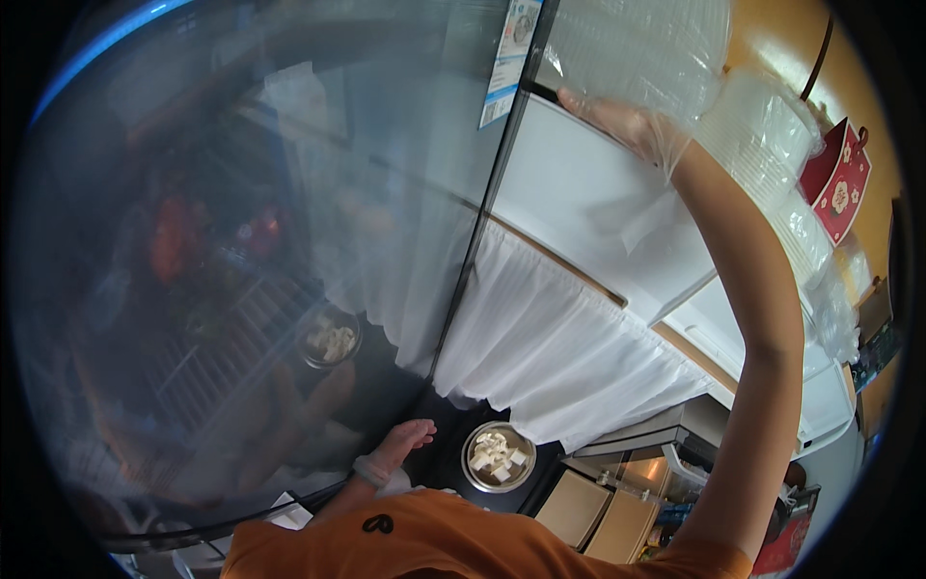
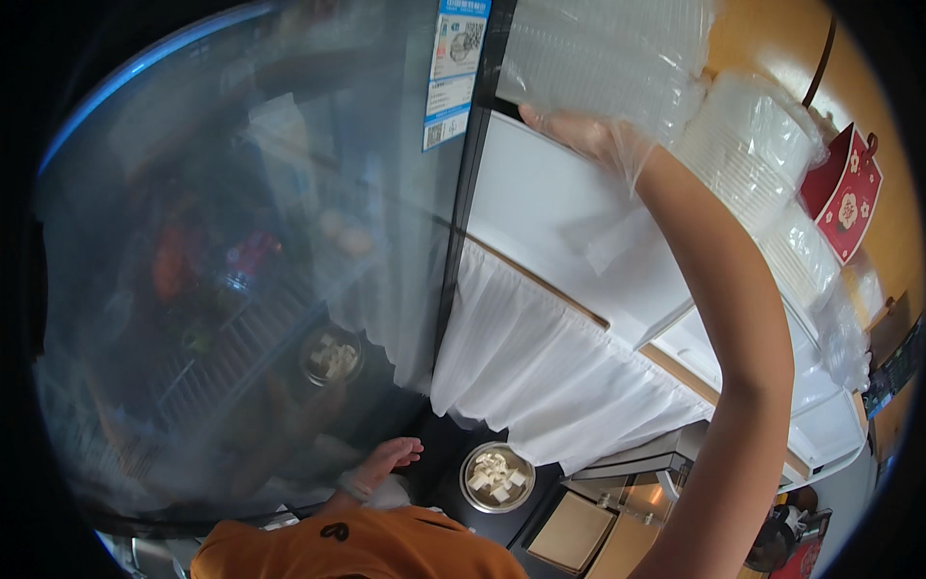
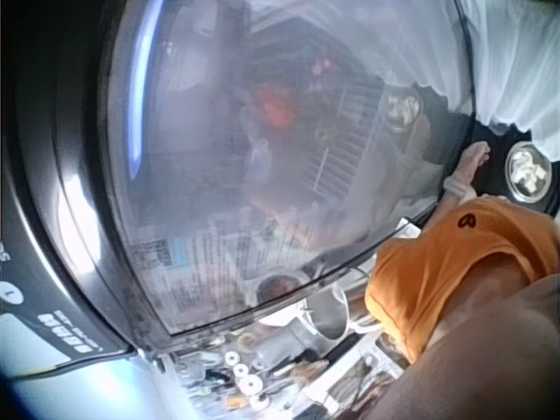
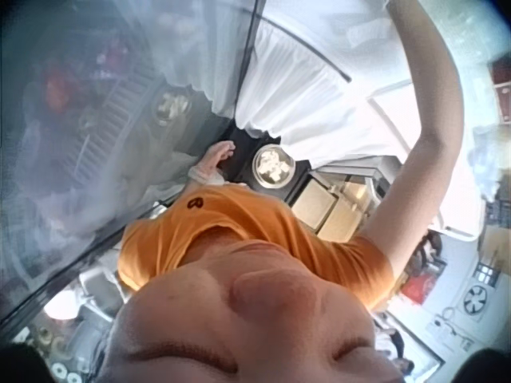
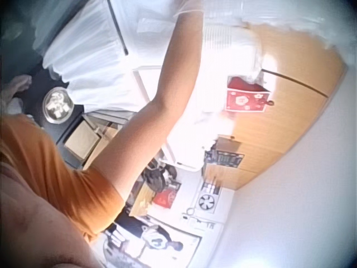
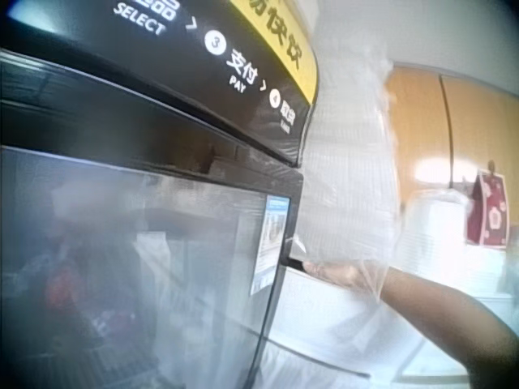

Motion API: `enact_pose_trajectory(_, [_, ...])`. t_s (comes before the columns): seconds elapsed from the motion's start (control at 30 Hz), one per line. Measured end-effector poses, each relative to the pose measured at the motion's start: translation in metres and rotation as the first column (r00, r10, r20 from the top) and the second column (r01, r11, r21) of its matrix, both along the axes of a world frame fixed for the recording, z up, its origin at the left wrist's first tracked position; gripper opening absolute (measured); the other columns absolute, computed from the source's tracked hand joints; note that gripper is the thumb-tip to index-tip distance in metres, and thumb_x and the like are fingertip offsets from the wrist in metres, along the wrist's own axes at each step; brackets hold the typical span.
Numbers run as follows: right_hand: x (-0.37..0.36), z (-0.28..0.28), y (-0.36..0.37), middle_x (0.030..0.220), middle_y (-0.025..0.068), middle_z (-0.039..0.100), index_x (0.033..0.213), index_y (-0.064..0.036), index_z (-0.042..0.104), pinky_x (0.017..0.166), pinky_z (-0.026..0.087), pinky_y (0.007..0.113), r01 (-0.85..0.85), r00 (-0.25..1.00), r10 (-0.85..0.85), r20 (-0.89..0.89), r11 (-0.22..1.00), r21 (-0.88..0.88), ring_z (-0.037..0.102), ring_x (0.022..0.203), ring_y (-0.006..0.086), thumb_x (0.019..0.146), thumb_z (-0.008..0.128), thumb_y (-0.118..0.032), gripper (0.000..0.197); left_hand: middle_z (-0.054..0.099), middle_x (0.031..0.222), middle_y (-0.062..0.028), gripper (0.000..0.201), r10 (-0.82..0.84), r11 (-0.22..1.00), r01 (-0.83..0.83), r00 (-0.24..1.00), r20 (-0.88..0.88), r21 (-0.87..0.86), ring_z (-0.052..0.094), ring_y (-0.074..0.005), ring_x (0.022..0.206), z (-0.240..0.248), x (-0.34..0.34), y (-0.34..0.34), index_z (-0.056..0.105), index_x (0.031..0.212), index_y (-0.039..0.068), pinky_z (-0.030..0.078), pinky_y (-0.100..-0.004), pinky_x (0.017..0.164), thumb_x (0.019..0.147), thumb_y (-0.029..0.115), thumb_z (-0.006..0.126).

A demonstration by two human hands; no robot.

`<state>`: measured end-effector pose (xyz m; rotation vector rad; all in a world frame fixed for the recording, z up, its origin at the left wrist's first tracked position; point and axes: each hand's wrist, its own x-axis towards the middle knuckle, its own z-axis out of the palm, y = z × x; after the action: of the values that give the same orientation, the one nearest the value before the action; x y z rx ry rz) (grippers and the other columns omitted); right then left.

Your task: The person rolls dough with a rolling pin, places plastic wrap and a cloth over a tray of pastries, wipes the inside of a refrigerator with a cloth, and places a tray of pastries into an oven.

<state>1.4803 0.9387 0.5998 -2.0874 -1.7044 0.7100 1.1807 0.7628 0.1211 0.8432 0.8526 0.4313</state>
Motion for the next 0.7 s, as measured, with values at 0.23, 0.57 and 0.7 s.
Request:
enact_pose_trajectory(0.23, [-0.022,0.002,0.005,0.114,0.0157,0.057,0.116,-0.0083,0.057,0.09,0.039,0.035,0.039,0.986,-0.037,0.163,0.999,-0.012,0.053,0.104,0.02,0.091,0.032,-0.056,0.059,0.059,0.11,-0.0037,0.039,0.056,0.998,-0.057,0.998,-0.021,-0.008,0.055,-0.0116,0.095,-0.001,-0.012,-0.004,0.053,0.119,0.005,0.04,-0.0262,0.084,0.092,0.033,0.05])
enact_pose_trajectory(0.57, [0.017,-0.012,0.069,0.11,0.0157,0.058,0.112,-0.0081,0.06,0.086,0.042,0.033,-0.394,0.8,0.425,0.424,0.904,-0.164,0.055,0.098,0.0202,0.086,0.053,-0.033,0.037,0.06,0.108,-0.0029,0.037,0.098,0.995,-0.099,0.995,-0.034,-0.032,0.056,-0.0111,0.094,-0.013,-0.022,-0.01,0.053,0.118,0.005,0.042,-0.0248,0.081,0.092,0.031,0.05])
enact_pose_trajectory(0.7, [0.024,-0.018,0.076,0.105,0.0152,0.06,0.11,-0.0062,0.06,0.082,0.043,0.032,-0.401,0.74,0.41,0.533,0.905,-0.14,0.056,0.094,0.0201,0.085,0.054,-0.029,0.035,0.06,0.109,-0.003,0.037,0.11,0.993,-0.11,0.994,-0.022,-0.04,0.056,-0.011,0.095,-0.011,-0.026,-0.011,0.053,0.119,0.006,0.041,-0.0248,0.082,0.092,0.032,0.05])
